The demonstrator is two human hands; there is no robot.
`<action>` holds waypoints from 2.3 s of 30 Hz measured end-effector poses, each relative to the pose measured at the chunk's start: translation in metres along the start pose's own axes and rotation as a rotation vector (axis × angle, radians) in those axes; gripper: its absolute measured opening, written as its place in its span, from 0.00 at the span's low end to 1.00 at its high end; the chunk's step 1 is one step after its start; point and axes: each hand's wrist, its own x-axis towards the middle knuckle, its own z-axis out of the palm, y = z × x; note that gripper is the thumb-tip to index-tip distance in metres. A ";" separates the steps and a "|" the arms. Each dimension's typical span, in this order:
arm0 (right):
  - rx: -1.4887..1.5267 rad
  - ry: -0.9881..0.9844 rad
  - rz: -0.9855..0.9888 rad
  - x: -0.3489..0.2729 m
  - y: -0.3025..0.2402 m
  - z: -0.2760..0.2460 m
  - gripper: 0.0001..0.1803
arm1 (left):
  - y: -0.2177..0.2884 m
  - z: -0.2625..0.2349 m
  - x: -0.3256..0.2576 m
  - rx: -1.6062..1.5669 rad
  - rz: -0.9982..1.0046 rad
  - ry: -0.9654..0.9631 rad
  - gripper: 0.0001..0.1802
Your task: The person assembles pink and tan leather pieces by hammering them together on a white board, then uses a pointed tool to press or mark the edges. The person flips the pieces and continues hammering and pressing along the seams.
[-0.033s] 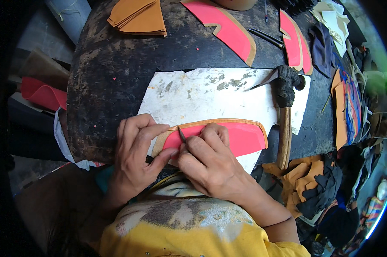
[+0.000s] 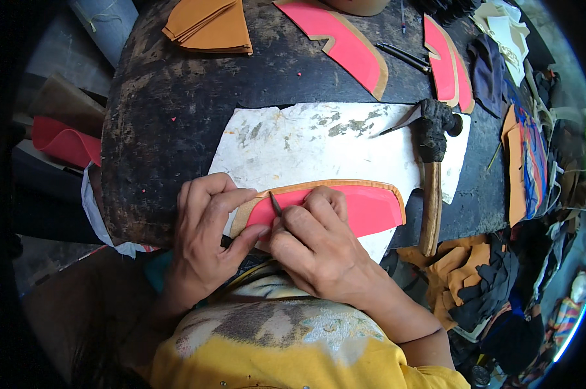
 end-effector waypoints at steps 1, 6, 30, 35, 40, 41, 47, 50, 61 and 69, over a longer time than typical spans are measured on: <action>0.009 0.013 0.007 0.000 0.000 0.001 0.24 | 0.001 0.000 -0.001 0.007 -0.003 0.012 0.27; 0.030 0.080 -0.007 0.003 0.006 0.007 0.15 | -0.003 0.002 -0.001 0.007 0.000 0.001 0.29; 0.339 0.348 0.189 -0.004 0.011 -0.004 0.13 | 0.006 0.009 -0.007 0.065 0.247 0.223 0.15; 0.324 0.353 0.190 -0.005 0.011 -0.006 0.11 | 0.010 0.005 -0.008 0.165 0.328 0.217 0.12; 0.363 0.322 0.145 -0.003 0.012 -0.007 0.10 | 0.014 0.005 -0.011 0.228 0.345 0.225 0.11; 0.357 0.315 0.149 -0.002 0.012 -0.007 0.10 | 0.014 0.004 -0.011 0.235 0.358 0.217 0.12; 0.407 0.325 0.208 -0.003 0.009 -0.007 0.11 | 0.011 0.006 -0.011 0.189 0.280 0.205 0.11; 0.371 0.222 0.080 -0.002 0.013 -0.007 0.13 | 0.002 0.012 -0.005 0.076 0.106 0.172 0.16; 0.091 0.020 -0.026 0.003 0.006 -0.002 0.21 | 0.002 0.008 -0.005 0.046 -0.031 0.084 0.20; 0.070 -0.009 -0.005 0.005 0.005 0.000 0.21 | 0.002 0.008 -0.006 0.026 -0.038 0.069 0.22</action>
